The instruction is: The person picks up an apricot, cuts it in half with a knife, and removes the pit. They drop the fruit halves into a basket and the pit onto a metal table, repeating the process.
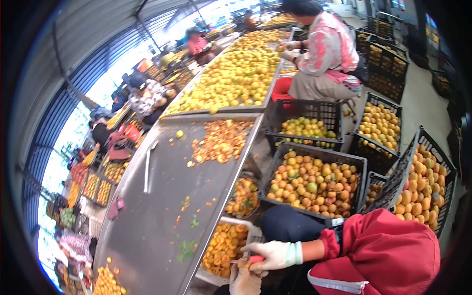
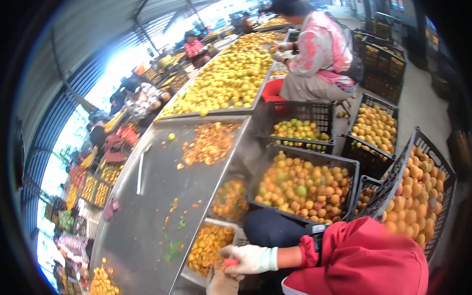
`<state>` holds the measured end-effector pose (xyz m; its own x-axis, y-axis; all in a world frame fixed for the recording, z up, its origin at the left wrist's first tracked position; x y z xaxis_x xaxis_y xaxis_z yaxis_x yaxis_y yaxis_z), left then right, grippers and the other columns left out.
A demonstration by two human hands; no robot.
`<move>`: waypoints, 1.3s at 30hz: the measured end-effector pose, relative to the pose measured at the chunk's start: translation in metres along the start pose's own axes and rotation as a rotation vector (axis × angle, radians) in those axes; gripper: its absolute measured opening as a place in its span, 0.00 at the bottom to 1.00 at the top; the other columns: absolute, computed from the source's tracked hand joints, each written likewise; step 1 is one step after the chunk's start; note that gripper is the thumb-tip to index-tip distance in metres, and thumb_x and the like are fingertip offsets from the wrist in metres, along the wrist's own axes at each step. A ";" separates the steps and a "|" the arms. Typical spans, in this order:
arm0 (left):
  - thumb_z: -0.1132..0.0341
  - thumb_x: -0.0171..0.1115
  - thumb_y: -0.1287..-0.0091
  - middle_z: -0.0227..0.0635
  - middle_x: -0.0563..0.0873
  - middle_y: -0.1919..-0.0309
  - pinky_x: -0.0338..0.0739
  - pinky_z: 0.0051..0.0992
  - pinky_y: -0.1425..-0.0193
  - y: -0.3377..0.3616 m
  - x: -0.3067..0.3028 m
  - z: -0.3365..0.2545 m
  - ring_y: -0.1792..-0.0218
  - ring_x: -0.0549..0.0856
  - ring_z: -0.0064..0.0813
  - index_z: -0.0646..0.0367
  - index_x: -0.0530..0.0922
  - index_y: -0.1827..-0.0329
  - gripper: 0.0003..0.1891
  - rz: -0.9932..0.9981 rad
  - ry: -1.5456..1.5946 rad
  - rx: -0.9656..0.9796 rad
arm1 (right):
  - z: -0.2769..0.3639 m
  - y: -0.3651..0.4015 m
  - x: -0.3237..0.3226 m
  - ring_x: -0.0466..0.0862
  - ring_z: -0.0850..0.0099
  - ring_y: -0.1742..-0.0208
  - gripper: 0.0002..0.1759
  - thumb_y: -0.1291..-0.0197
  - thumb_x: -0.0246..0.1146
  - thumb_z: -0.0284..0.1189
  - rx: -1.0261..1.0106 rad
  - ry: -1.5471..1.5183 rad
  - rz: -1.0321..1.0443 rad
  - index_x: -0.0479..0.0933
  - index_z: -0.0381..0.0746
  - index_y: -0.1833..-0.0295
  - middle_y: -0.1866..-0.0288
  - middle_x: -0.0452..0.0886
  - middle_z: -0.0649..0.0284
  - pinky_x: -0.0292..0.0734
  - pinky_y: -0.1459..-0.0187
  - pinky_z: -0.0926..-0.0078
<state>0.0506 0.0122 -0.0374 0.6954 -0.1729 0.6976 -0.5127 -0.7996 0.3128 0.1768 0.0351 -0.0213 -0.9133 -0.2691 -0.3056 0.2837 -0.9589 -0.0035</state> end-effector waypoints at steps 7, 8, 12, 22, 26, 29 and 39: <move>0.65 0.55 0.26 0.48 0.78 0.40 0.78 0.47 0.43 0.021 -0.010 -0.019 0.50 0.82 0.37 0.52 0.64 0.28 0.24 0.146 -0.046 0.214 | 0.009 0.020 -0.004 0.84 0.56 0.64 0.13 0.36 0.61 0.38 0.002 -0.062 0.062 0.74 0.38 0.59 0.69 0.80 0.51 0.77 0.62 0.62; 0.63 0.56 0.26 0.47 0.78 0.41 0.79 0.40 0.46 0.025 -0.002 -0.022 0.53 0.82 0.35 0.57 0.64 0.30 0.24 0.107 -0.080 0.228 | 0.011 0.024 0.000 0.83 0.57 0.66 0.13 0.36 0.61 0.38 -0.005 -0.037 0.104 0.75 0.38 0.60 0.70 0.80 0.52 0.77 0.63 0.63; 0.61 0.56 0.25 0.38 0.80 0.54 0.77 0.24 0.52 0.026 -0.009 -0.015 0.59 0.81 0.27 0.61 0.65 0.31 0.24 0.069 -0.272 0.185 | 0.015 0.031 0.007 0.83 0.57 0.69 0.12 0.36 0.60 0.36 -0.014 -0.005 0.156 0.75 0.37 0.60 0.74 0.80 0.53 0.77 0.65 0.64; 0.59 0.53 0.24 0.33 0.79 0.57 0.74 0.20 0.59 0.045 -0.008 -0.010 0.66 0.78 0.21 0.63 0.72 0.44 0.16 -0.063 -0.723 0.218 | 0.000 0.038 0.037 0.84 0.48 0.63 0.15 0.35 0.57 0.40 0.038 0.165 0.256 0.71 0.40 0.52 0.69 0.82 0.48 0.79 0.61 0.56; 0.59 0.52 0.22 0.28 0.77 0.68 0.70 0.18 0.63 0.049 0.014 -0.014 0.73 0.73 0.17 0.60 0.71 0.48 0.13 -0.083 -0.769 0.260 | -0.008 0.040 0.045 0.83 0.45 0.66 0.17 0.35 0.58 0.40 0.002 0.173 0.164 0.69 0.41 0.49 0.71 0.80 0.47 0.77 0.64 0.53; 0.57 0.53 0.24 0.28 0.77 0.69 0.70 0.19 0.64 0.048 0.018 -0.012 0.74 0.73 0.17 0.59 0.69 0.46 0.15 -0.133 -0.834 0.266 | -0.007 0.039 0.043 0.84 0.47 0.67 0.16 0.34 0.57 0.39 0.016 0.158 0.155 0.68 0.40 0.49 0.73 0.80 0.47 0.77 0.64 0.53; 0.53 0.59 0.27 0.35 0.78 0.53 0.75 0.21 0.59 0.030 0.010 -0.022 0.64 0.78 0.21 0.65 0.72 0.44 0.22 0.093 -0.893 0.421 | 0.000 0.061 0.056 0.67 0.82 0.87 0.08 0.37 0.59 0.38 0.675 -0.702 0.544 0.78 0.46 0.64 0.84 0.67 0.76 0.60 0.87 0.79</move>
Point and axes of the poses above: each hand's wrist, its own y-axis away from the middle knuckle, its own x-axis out of the palm, z = x × y, the point moved 7 cm from there along -y, towards the middle knuckle
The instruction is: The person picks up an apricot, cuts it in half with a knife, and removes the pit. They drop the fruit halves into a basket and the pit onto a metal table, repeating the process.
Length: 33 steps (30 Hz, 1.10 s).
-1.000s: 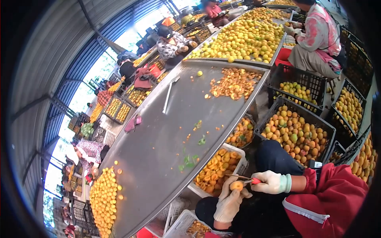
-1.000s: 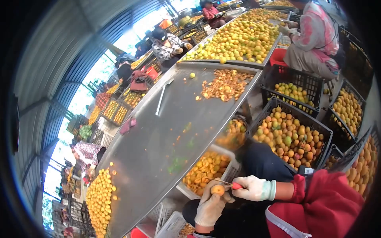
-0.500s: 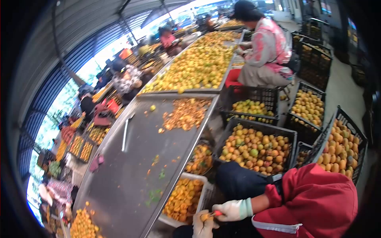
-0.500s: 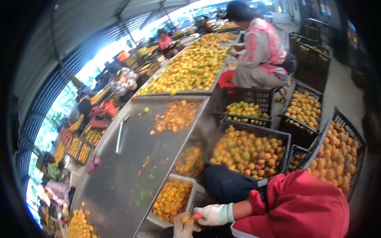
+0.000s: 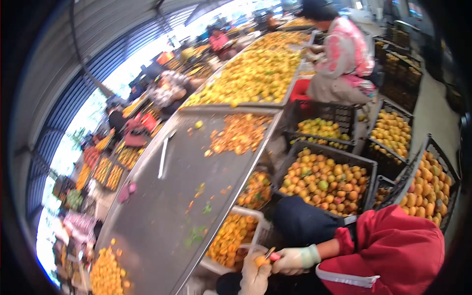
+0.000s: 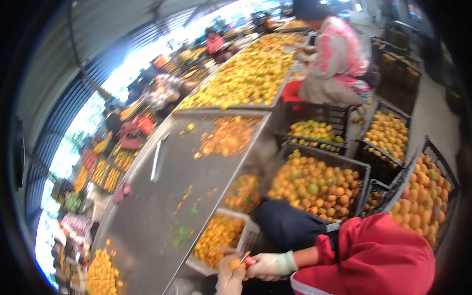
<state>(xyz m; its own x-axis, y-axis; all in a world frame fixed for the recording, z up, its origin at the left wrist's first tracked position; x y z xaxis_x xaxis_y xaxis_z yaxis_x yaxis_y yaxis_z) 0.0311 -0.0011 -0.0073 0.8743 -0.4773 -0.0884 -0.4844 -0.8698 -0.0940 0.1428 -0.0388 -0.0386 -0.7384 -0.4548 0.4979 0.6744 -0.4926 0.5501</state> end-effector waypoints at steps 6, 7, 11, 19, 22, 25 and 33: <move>0.42 0.62 0.33 0.28 0.77 0.58 0.67 0.16 0.64 0.003 0.003 0.002 0.63 0.73 0.16 0.59 0.72 0.41 0.31 -0.088 0.405 -0.032 | 0.007 0.014 0.023 0.56 0.88 0.91 0.12 0.33 0.57 0.31 0.079 -0.513 0.377 0.69 0.48 0.72 0.87 0.58 0.80 0.46 0.90 0.86; 0.43 0.64 0.34 0.28 0.78 0.58 0.64 0.15 0.64 0.005 0.001 0.010 0.62 0.73 0.16 0.58 0.72 0.39 0.31 -0.138 0.533 -0.086 | 0.016 0.019 0.017 0.55 0.87 0.91 0.09 0.34 0.58 0.30 0.002 -0.399 0.125 0.72 0.46 0.69 0.87 0.58 0.79 0.45 0.89 0.85; 0.46 0.67 0.36 0.34 0.81 0.51 0.76 0.22 0.52 0.006 -0.012 0.000 0.56 0.81 0.24 0.63 0.70 0.37 0.34 -0.155 0.647 0.000 | 0.036 0.023 -0.016 0.84 0.58 0.66 0.14 0.38 0.63 0.38 -0.471 0.761 -0.495 0.76 0.38 0.58 0.73 0.81 0.53 0.78 0.61 0.64; 0.51 0.64 0.32 0.40 0.82 0.46 0.75 0.31 0.36 0.013 -0.027 -0.006 0.42 0.82 0.34 0.64 0.69 0.34 0.31 -0.130 0.535 -0.037 | 0.027 0.014 -0.006 0.84 0.50 0.65 0.16 0.37 0.61 0.40 -0.456 0.925 -0.445 0.75 0.38 0.54 0.72 0.82 0.49 0.79 0.62 0.58; 0.50 0.63 0.32 0.40 0.82 0.45 0.74 0.30 0.36 0.013 -0.028 -0.011 0.41 0.81 0.34 0.64 0.69 0.34 0.31 -0.125 0.441 -0.054 | 0.024 0.008 -0.008 0.84 0.49 0.65 0.15 0.36 0.60 0.40 -0.429 0.961 -0.441 0.74 0.38 0.54 0.72 0.82 0.48 0.79 0.62 0.56; 0.49 0.62 0.32 0.41 0.83 0.45 0.73 0.29 0.35 0.016 -0.036 -0.016 0.41 0.82 0.35 0.64 0.70 0.36 0.31 -0.056 0.153 -0.089 | 0.021 0.003 -0.010 0.84 0.49 0.66 0.15 0.36 0.59 0.39 -0.373 1.010 -0.424 0.73 0.38 0.56 0.73 0.81 0.48 0.78 0.63 0.55; 0.52 0.66 0.34 0.40 0.83 0.44 0.66 0.47 0.27 0.010 -0.013 0.022 0.36 0.78 0.44 0.61 0.71 0.36 0.30 -0.207 1.070 -0.050 | 0.001 -0.013 -0.008 0.83 0.47 0.68 0.16 0.37 0.61 0.38 -0.496 0.935 -0.574 0.71 0.36 0.55 0.73 0.81 0.47 0.78 0.66 0.54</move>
Point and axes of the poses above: each hand's wrist, its own y-axis away from the middle knuckle, its own x-axis out of the palm, z = x × y, the point moved 7 cm from there along -y, towards the middle knuckle
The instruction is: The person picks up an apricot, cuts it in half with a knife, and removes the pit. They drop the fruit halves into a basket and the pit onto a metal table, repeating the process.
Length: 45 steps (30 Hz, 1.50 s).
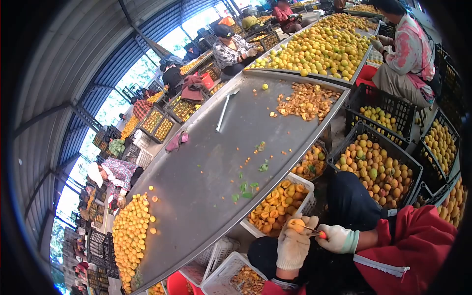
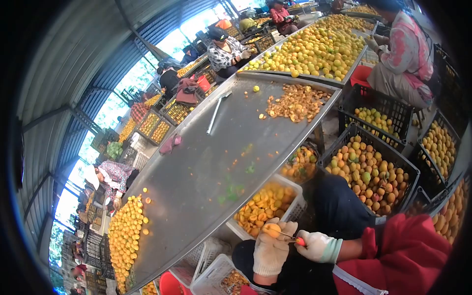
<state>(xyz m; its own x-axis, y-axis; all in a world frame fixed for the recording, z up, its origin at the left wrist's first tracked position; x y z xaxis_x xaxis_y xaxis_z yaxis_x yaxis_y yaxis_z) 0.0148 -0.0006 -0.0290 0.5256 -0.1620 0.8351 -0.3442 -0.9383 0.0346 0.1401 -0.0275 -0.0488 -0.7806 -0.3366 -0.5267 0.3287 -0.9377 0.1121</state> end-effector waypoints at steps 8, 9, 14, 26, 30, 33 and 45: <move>0.53 0.60 0.29 0.37 0.79 0.45 0.71 0.43 0.33 -0.010 -0.017 -0.001 0.47 0.80 0.35 0.61 0.67 0.31 0.29 0.091 0.046 -0.072 | 0.014 -0.009 -0.023 0.84 0.47 0.68 0.14 0.38 0.60 0.36 0.046 0.150 0.030 0.73 0.36 0.57 0.74 0.81 0.47 0.78 0.65 0.53; 0.53 0.60 0.29 0.37 0.79 0.45 0.71 0.43 0.33 -0.008 -0.018 -0.010 0.47 0.80 0.35 0.61 0.67 0.31 0.29 0.087 0.043 -0.071 | 0.012 -0.011 -0.023 0.84 0.47 0.68 0.14 0.38 0.59 0.36 0.076 0.186 0.087 0.73 0.36 0.57 0.74 0.81 0.47 0.78 0.65 0.53; 0.67 0.54 0.25 0.41 0.82 0.52 0.77 0.24 0.43 -0.004 0.009 -0.054 0.52 0.82 0.26 0.62 0.69 0.34 0.18 -0.030 -1.006 0.086 | 0.020 -0.015 -0.023 0.84 0.47 0.67 0.14 0.37 0.58 0.37 0.069 0.177 0.137 0.73 0.35 0.57 0.74 0.81 0.46 0.79 0.64 0.53; 0.47 0.53 0.26 0.47 0.84 0.49 0.68 0.42 0.31 -0.009 -0.020 0.006 0.40 0.78 0.47 0.63 0.74 0.41 0.26 -0.017 -0.344 -0.033 | -0.001 -0.013 -0.011 0.84 0.46 0.68 0.16 0.38 0.59 0.36 0.060 0.158 -0.022 0.72 0.33 0.56 0.72 0.81 0.44 0.79 0.64 0.54; 0.59 0.52 0.23 0.38 0.84 0.54 0.76 0.32 0.39 -0.009 -0.018 -0.016 0.50 0.82 0.33 0.66 0.71 0.36 0.21 -0.094 -0.578 -0.049 | 0.010 -0.016 -0.020 0.84 0.46 0.65 0.15 0.37 0.58 0.38 0.126 0.163 0.107 0.74 0.35 0.56 0.70 0.82 0.44 0.79 0.60 0.53; 0.57 0.50 0.22 0.37 0.85 0.55 0.74 0.30 0.38 -0.010 0.007 -0.030 0.49 0.83 0.31 0.67 0.70 0.36 0.22 0.019 -1.113 0.005 | 0.015 -0.019 -0.019 0.84 0.46 0.63 0.16 0.36 0.58 0.39 0.161 0.141 0.118 0.74 0.35 0.57 0.70 0.82 0.44 0.79 0.59 0.53; 0.38 0.40 0.24 0.48 0.77 0.38 0.62 0.40 0.27 -0.011 0.006 0.016 0.30 0.69 0.47 0.65 0.74 0.40 0.34 -0.061 -0.805 -0.041 | -0.011 -0.010 0.005 0.83 0.44 0.67 0.17 0.38 0.59 0.36 0.101 0.077 -0.035 0.70 0.33 0.55 0.72 0.80 0.43 0.78 0.63 0.52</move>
Point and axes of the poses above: each hand's wrist, its own y-axis away from the middle knuckle, its own x-axis out of the palm, z = x × y, the point moved 7 cm from there along -y, towards the middle knuckle
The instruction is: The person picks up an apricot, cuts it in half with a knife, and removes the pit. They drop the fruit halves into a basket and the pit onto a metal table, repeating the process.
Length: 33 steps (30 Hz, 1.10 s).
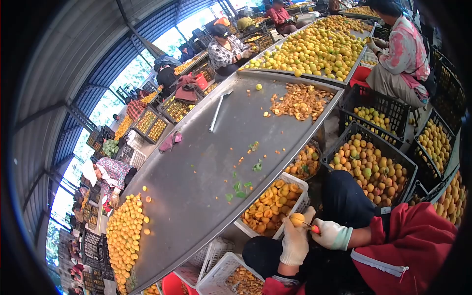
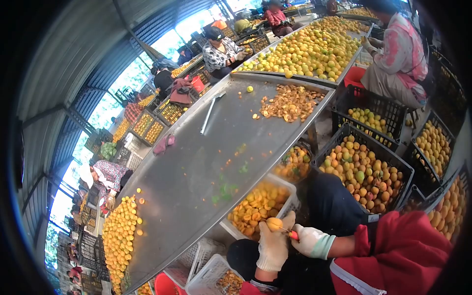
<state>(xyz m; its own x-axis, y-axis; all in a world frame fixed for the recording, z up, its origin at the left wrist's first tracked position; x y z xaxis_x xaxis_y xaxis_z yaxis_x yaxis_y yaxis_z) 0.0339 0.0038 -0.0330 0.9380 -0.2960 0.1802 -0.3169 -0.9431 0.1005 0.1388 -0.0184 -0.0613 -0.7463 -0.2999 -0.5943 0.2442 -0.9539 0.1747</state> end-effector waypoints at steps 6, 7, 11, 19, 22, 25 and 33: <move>0.40 0.47 0.27 0.48 0.80 0.43 0.71 0.42 0.34 -0.002 -0.008 0.032 0.41 0.79 0.46 0.65 0.76 0.48 0.31 -0.019 0.791 -0.131 | 0.008 0.004 -0.011 0.84 0.46 0.67 0.16 0.37 0.60 0.36 -0.005 -0.009 -0.016 0.71 0.34 0.55 0.71 0.81 0.44 0.79 0.64 0.54; 0.39 0.45 0.27 0.48 0.80 0.45 0.72 0.43 0.35 -0.002 -0.012 0.028 0.43 0.80 0.45 0.64 0.76 0.49 0.32 -0.014 0.795 -0.124 | 0.021 0.012 -0.024 0.85 0.47 0.66 0.16 0.37 0.61 0.38 -0.025 -0.058 -0.012 0.72 0.35 0.54 0.71 0.82 0.45 0.80 0.64 0.56; 0.47 0.44 0.24 0.42 0.80 0.56 0.81 0.39 0.53 0.011 -0.032 -0.006 0.60 0.84 0.37 0.65 0.72 0.48 0.26 0.103 0.337 -0.217 | 0.024 0.007 -0.042 0.87 0.58 0.63 0.24 0.38 0.68 0.43 -0.293 -0.304 -0.140 0.75 0.39 0.44 0.65 0.84 0.52 0.82 0.60 0.67; 0.37 0.32 0.24 0.38 0.80 0.52 0.81 0.30 0.54 0.022 -0.014 -0.022 0.60 0.83 0.28 0.64 0.68 0.35 0.37 0.156 -0.140 -0.356 | 0.033 -0.016 -0.030 0.84 0.74 0.52 0.38 0.40 0.68 0.48 -0.386 -0.489 0.142 0.69 0.37 0.31 0.54 0.85 0.61 0.80 0.48 0.75; 0.41 0.32 0.21 0.40 0.79 0.46 0.79 0.32 0.45 0.016 -0.008 -0.018 0.51 0.82 0.34 0.65 0.66 0.31 0.35 -0.213 -0.114 -0.084 | 0.039 -0.007 -0.030 0.84 0.75 0.56 0.34 0.39 0.68 0.48 -0.406 -0.483 -0.033 0.72 0.36 0.36 0.58 0.84 0.62 0.80 0.52 0.74; 0.54 0.39 0.20 0.46 0.80 0.43 0.78 0.32 0.45 0.013 -0.002 -0.030 0.49 0.83 0.37 0.67 0.69 0.35 0.25 -0.349 -0.361 0.219 | 0.024 -0.005 -0.013 0.82 0.74 0.56 0.28 0.37 0.67 0.45 -0.368 -0.571 -0.110 0.74 0.36 0.41 0.57 0.83 0.62 0.79 0.52 0.73; 0.56 0.40 0.23 0.52 0.81 0.40 0.79 0.34 0.40 0.017 0.004 -0.052 0.41 0.82 0.47 0.68 0.76 0.39 0.26 -0.443 -0.576 0.321 | 0.023 -0.002 0.002 0.78 0.77 0.51 0.13 0.30 0.61 0.32 -0.128 -1.202 -0.060 0.76 0.37 0.45 0.52 0.81 0.67 0.75 0.45 0.76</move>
<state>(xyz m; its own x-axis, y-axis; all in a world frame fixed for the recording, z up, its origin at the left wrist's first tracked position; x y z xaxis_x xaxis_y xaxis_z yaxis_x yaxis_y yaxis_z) 0.0245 -0.0054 0.0203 0.9202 0.1676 -0.3539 0.0761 -0.9631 -0.2582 0.1226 -0.0175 -0.0445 -0.8408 -0.1417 0.5224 0.1978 -0.9788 0.0529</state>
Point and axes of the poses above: each hand's wrist, its own y-axis away from the middle knuckle, its own x-axis out of the palm, z = x × y, the point moved 7 cm from there along -y, towards the middle knuckle
